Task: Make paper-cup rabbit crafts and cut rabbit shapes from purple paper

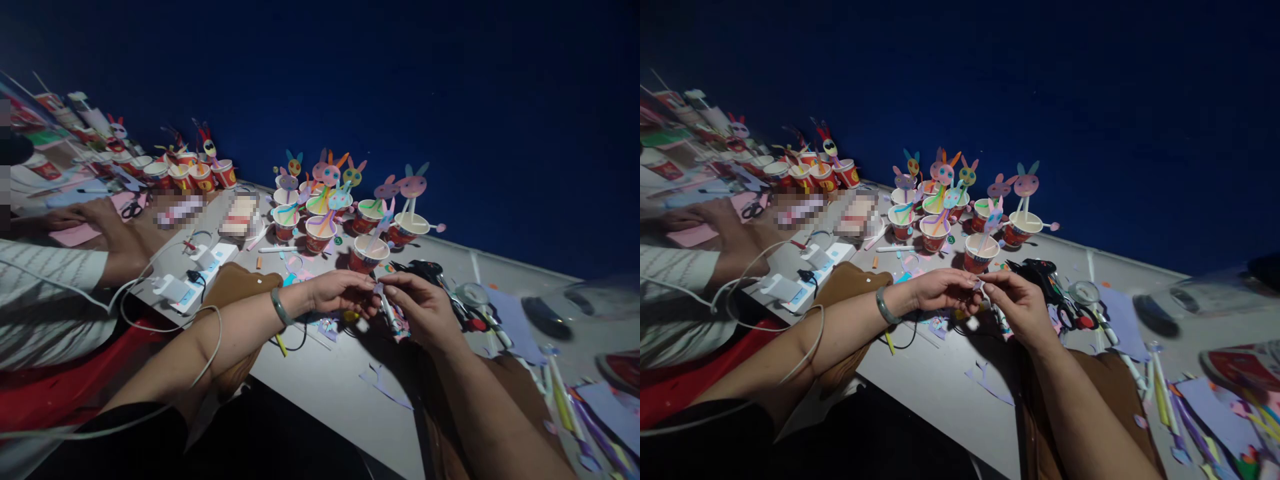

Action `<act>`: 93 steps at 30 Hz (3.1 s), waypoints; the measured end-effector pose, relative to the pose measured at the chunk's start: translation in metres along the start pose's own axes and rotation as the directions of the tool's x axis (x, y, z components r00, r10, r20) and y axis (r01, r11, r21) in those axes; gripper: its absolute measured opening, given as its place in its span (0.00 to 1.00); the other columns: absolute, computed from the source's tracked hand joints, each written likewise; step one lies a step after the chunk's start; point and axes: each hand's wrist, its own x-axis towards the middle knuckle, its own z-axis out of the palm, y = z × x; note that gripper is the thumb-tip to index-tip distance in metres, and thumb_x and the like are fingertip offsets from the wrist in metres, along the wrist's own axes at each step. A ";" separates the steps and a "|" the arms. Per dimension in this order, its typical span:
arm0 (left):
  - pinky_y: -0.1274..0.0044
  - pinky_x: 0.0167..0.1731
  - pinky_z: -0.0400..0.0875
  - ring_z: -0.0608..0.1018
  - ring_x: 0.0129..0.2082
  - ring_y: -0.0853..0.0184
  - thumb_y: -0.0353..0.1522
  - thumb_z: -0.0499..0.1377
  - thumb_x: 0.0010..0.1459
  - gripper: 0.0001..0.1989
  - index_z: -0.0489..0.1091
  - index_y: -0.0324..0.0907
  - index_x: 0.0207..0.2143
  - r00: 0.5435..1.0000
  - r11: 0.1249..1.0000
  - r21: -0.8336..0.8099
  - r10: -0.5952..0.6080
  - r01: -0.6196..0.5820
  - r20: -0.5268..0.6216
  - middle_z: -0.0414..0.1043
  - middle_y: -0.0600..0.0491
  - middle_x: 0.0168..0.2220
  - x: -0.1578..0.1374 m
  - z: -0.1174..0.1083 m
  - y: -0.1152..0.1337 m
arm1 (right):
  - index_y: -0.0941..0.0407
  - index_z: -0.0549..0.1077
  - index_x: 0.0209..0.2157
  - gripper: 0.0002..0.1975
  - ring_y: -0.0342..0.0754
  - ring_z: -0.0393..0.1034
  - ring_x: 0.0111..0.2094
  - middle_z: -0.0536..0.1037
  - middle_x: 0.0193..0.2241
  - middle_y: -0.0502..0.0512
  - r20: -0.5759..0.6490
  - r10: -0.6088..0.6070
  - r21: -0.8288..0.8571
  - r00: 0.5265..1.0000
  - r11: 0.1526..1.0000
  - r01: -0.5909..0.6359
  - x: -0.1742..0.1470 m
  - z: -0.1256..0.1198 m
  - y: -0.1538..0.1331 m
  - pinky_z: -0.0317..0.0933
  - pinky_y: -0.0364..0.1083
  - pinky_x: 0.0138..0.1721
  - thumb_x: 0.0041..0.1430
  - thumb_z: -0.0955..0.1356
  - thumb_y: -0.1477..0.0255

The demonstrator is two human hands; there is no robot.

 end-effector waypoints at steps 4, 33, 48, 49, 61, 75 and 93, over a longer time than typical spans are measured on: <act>0.74 0.30 0.74 0.79 0.26 0.67 0.29 0.61 0.50 0.07 0.68 0.35 0.33 0.999 1.000 -0.005 -0.019 0.019 0.035 0.74 0.49 0.28 0.000 -0.001 -0.001 | 0.52 0.79 0.34 0.15 0.48 0.74 0.32 0.80 0.30 0.54 0.021 0.016 0.024 1.000 1.000 -0.017 0.000 0.003 -0.002 0.70 0.47 0.36 0.49 0.75 0.57; 0.80 0.29 0.61 0.67 0.25 0.77 0.39 0.70 0.41 0.18 0.70 0.36 0.29 0.897 0.789 0.572 0.396 -0.224 -0.195 0.67 0.58 0.25 0.000 -0.006 -0.001 | 0.55 0.73 0.24 0.17 0.41 0.59 0.21 0.67 0.18 0.47 -0.079 0.262 0.087 0.962 0.963 -0.255 0.005 0.007 0.011 0.55 0.43 0.23 0.44 0.75 0.57; 0.80 0.27 0.59 0.66 0.23 0.77 0.35 0.65 0.46 0.11 0.69 0.36 0.27 0.838 0.759 0.603 0.478 -0.243 -0.264 0.67 0.58 0.23 -0.001 -0.001 0.003 | 0.56 0.71 0.22 0.19 0.39 0.55 0.19 0.65 0.16 0.45 0.001 0.260 0.026 0.966 0.965 -0.260 0.003 0.013 0.006 0.49 0.42 0.21 0.43 0.76 0.56; 0.80 0.27 0.59 0.65 0.23 0.77 0.34 0.64 0.45 0.10 0.69 0.36 0.27 0.835 0.759 0.604 0.481 -0.244 -0.266 0.67 0.58 0.23 -0.001 0.000 0.004 | 0.55 0.71 0.23 0.18 0.39 0.55 0.19 0.65 0.16 0.45 -0.001 0.261 0.025 0.965 0.965 -0.261 0.003 0.013 0.005 0.50 0.42 0.21 0.42 0.76 0.56; 0.79 0.32 0.63 0.69 0.29 0.75 0.34 0.66 0.46 0.12 0.71 0.36 0.31 0.824 0.699 0.653 0.529 -0.290 -0.200 0.70 0.55 0.29 0.001 -0.007 0.001 | 0.55 0.72 0.25 0.19 0.39 0.55 0.20 0.66 0.18 0.46 -0.057 0.199 0.017 0.978 0.980 -0.198 0.002 0.014 0.008 0.51 0.42 0.22 0.45 0.75 0.54; 0.80 0.27 0.58 0.66 0.25 0.76 0.37 0.66 0.45 0.14 0.71 0.36 0.30 0.832 0.723 0.655 0.489 -0.219 -0.262 0.69 0.56 0.26 0.000 -0.008 0.000 | 0.55 0.73 0.27 0.19 0.40 0.55 0.20 0.67 0.18 0.46 -0.078 0.184 0.022 0.980 0.983 -0.183 0.002 0.015 0.013 0.50 0.42 0.21 0.46 0.75 0.54; 0.79 0.32 0.63 0.68 0.26 0.76 0.33 0.66 0.46 0.11 0.69 0.36 0.26 0.653 0.742 0.548 0.640 -0.387 -0.405 0.68 0.57 0.24 -0.003 -0.006 0.017 | 0.54 0.72 0.40 0.14 0.45 0.65 0.25 0.72 0.26 0.50 -0.231 -0.249 -0.546 0.940 0.833 0.086 0.010 0.005 0.014 0.60 0.45 0.29 0.55 0.70 0.61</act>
